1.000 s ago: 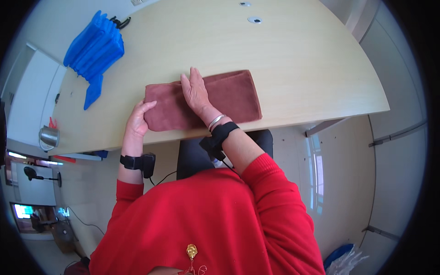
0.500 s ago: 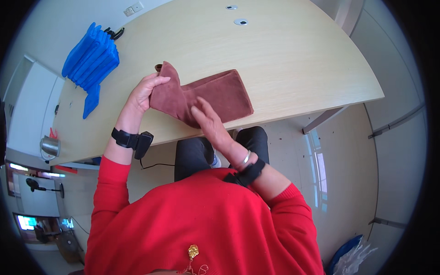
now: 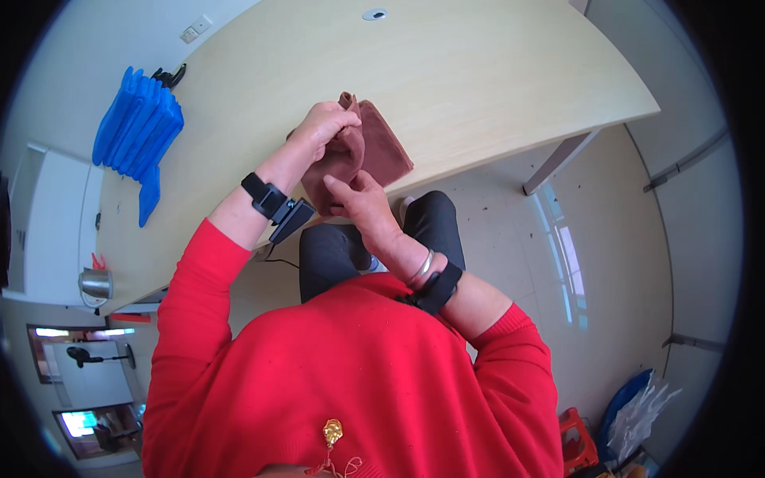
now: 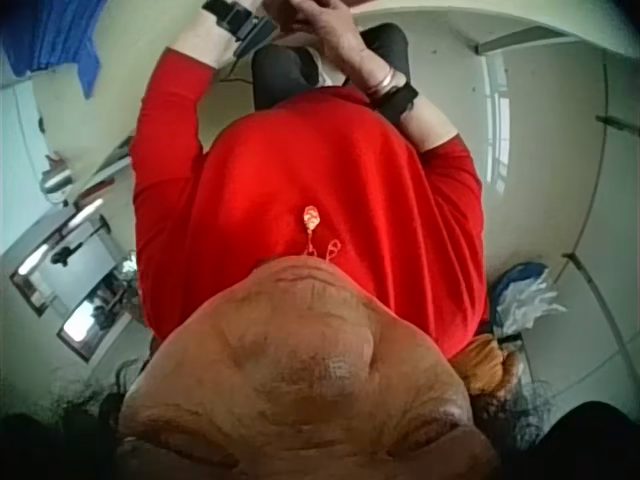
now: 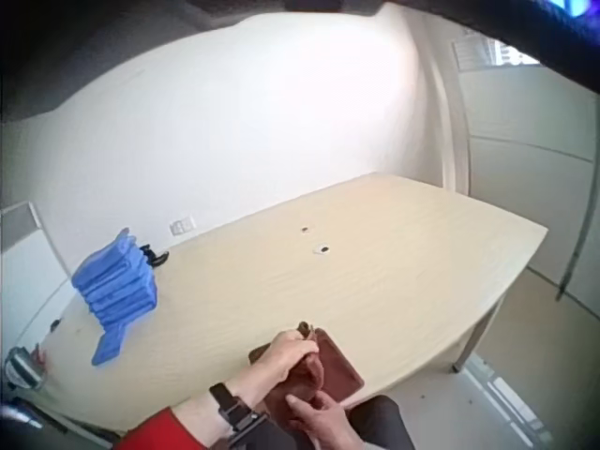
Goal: Folding a brown cloth on a table in a packaging facility.
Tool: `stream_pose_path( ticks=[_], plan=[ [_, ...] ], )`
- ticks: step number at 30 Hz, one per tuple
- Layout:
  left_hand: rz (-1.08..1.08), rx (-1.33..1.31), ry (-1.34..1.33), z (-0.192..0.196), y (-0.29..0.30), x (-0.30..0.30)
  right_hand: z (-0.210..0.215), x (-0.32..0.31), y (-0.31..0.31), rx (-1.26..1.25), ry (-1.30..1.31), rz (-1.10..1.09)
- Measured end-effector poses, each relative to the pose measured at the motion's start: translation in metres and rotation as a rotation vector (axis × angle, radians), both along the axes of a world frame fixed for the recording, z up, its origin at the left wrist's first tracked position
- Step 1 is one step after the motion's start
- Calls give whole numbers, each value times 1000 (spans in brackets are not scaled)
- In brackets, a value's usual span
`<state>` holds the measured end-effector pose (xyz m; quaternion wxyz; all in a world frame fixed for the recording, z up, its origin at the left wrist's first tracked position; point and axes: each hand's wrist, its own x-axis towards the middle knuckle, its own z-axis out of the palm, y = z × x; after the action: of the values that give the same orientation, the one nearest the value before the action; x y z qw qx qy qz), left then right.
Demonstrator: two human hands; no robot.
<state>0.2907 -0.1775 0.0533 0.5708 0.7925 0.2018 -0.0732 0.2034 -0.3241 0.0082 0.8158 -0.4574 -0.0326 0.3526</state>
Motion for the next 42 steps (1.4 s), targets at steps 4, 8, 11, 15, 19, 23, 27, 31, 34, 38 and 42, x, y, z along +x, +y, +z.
stream_pose_path(
  ticks=[4,8,11,15,19,23,27,31,34,38,42],
  plan=[
    [53,-9,-117,-12,-20,7,-3,8,1,8,132,-53],
    [77,-19,-130,-17,-22,6,-3,12,1,32,230,-53],
    [180,-142,-91,1,-30,-3,-6,16,-4,59,286,-39],
    [91,111,-252,5,-1,-24,-11,18,-10,132,343,11],
    [-239,598,-492,-5,19,-62,-10,17,-15,178,354,16],
    [-417,819,-642,-33,26,-82,3,15,-17,111,329,40],
    [-469,807,-631,-38,26,-83,5,16,-18,-20,279,52],
    [-531,904,-531,-34,18,-84,7,16,-21,-150,249,45],
    [-545,927,-478,-33,18,-85,11,16,-25,-183,285,22],
    [-519,888,-469,-38,19,-88,10,15,-40,-234,339,47],
    [-496,893,-511,-37,19,-91,13,9,-53,-343,143,95]
  ],
)
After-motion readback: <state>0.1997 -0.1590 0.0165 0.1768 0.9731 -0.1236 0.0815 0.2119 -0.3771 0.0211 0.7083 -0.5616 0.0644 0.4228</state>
